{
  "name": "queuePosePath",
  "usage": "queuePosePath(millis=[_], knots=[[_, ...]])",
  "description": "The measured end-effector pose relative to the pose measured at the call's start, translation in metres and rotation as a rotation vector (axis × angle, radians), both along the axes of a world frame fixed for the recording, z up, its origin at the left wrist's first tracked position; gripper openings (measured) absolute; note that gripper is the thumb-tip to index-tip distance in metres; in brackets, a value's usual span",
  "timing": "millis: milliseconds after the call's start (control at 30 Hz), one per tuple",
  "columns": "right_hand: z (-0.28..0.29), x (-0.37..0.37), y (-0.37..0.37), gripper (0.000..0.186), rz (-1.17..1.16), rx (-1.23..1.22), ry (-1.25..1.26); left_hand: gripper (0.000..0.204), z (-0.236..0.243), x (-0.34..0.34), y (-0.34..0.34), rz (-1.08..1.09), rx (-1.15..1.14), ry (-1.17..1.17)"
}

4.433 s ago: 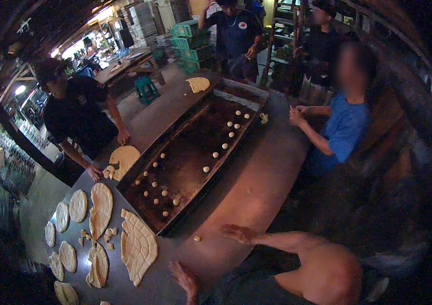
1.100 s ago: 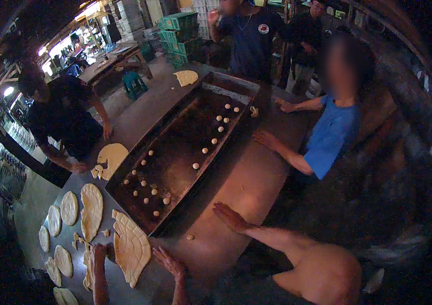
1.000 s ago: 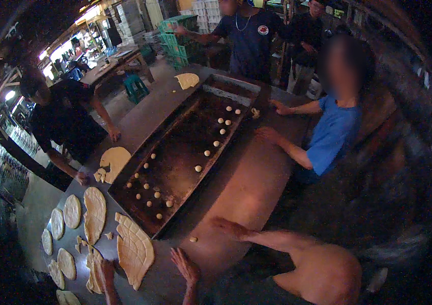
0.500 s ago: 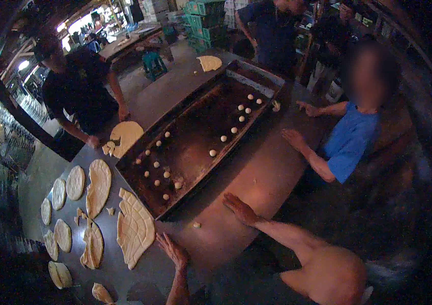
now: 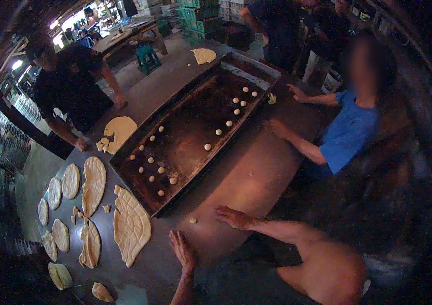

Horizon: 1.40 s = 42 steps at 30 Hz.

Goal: The person rolls small pieces of dough into balls on a metal table and places them onto a baking tray. Other people at the table cut and shape larger dough pieces while the camera wearer continues forming and arranging the dough balls.

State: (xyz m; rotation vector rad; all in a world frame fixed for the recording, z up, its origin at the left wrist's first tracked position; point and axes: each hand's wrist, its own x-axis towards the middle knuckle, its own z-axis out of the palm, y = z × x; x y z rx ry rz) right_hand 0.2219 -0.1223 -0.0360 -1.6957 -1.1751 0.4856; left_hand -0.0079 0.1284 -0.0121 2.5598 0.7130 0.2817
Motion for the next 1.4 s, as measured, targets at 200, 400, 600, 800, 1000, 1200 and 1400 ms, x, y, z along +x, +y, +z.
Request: queuePosePath(millis=[200,400,600,800,1000,1200,1400], knots=[[0.005,0.004,0.004,0.046,-0.301,-0.228,-0.002,0.054,0.005,0.003,0.006,0.083,0.014,-0.069],[0.001,-0.002,-0.001,0.045,-0.123,0.185,0.612,0.055,0.009,0.007,0.000,0.182,0.055,-0.103],[0.007,0.004,0.001,0.044,-0.138,-0.263,-0.251,0.056,0.009,0.003,0.001,0.010,-0.052,0.155],[0.018,0.008,0.005,0.043,-0.276,-0.139,-0.093,0.064,0.005,0.008,0.002,0.245,-0.018,-0.115],[0.017,0.028,0.017,0.051,-0.233,-0.151,-0.030,0.054,-0.006,0.004,0.001,0.319,0.050,-0.153],[0.021,0.003,-0.001,0.047,-0.260,-0.311,-0.362,0.049,0.003,-0.012,-0.013,0.161,0.060,-0.124],[0.036,-0.035,-0.091,0.034,-0.317,-0.408,-0.386,0.030,0.028,-0.068,-0.035,0.324,-0.216,-0.030]])
